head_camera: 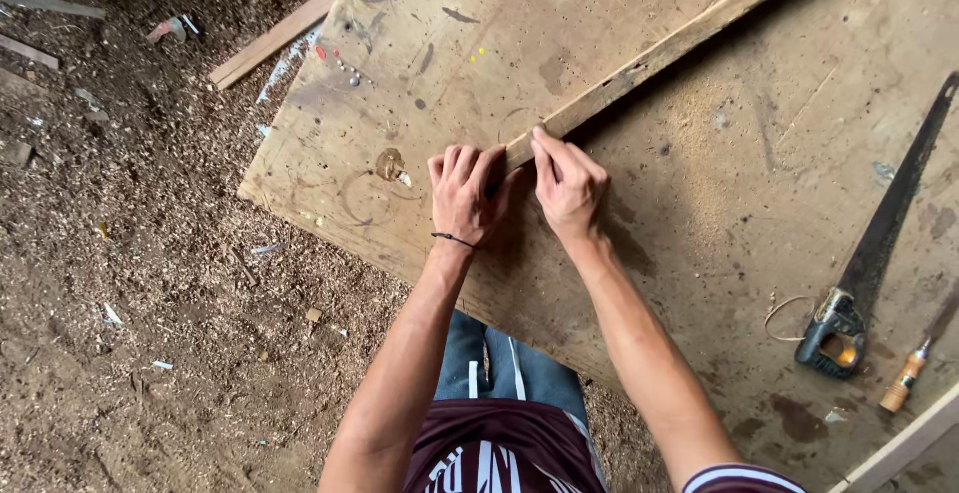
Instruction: The person smooths the edges of a long wooden plank by hand on a workbench. They repeatedly rub the edges with their fingers to remove splinters and roughness.
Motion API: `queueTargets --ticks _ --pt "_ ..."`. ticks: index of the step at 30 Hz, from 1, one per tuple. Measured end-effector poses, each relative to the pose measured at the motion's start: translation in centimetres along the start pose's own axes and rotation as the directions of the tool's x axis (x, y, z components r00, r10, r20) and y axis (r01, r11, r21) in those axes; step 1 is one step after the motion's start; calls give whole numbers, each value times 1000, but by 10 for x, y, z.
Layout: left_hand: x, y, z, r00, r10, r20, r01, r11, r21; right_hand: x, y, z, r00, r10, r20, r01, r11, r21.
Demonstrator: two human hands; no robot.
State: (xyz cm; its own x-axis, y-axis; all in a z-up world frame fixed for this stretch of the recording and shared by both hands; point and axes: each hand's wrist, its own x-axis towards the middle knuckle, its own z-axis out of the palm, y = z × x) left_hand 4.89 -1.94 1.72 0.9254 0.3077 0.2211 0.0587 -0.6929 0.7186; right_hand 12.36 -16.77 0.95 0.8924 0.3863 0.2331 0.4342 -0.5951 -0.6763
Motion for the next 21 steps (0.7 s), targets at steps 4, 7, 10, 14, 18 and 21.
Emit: queueTargets --ticks 4,7,10,14,18,21 --pt "2 1 0 1000 -7 9 7 1000 7 -6 -3 -12 999 50 22 -48 997 -59" --pt "2 4 -2 1000 -15 12 15 1000 10 -5 -11 -19 1000 -17 -14 16 998 -67" --pt "1 1 -2 1000 -9 18 9 1000 -3 9 -10 -12 1000 13 -12 -14 998 -61" --pt "0 5 -2 1000 -12 18 12 1000 8 0 -18 -26 999 -24 -36 21 996 -85" --pt "2 0 0 1000 -16 27 16 1000 12 17 -10 -14 1000 7 -13 -8 998 -58" --pt "0 2 -1 1000 -20 24 21 1000 -11 15 -8 -12 999 -4 -32 1 998 -69"
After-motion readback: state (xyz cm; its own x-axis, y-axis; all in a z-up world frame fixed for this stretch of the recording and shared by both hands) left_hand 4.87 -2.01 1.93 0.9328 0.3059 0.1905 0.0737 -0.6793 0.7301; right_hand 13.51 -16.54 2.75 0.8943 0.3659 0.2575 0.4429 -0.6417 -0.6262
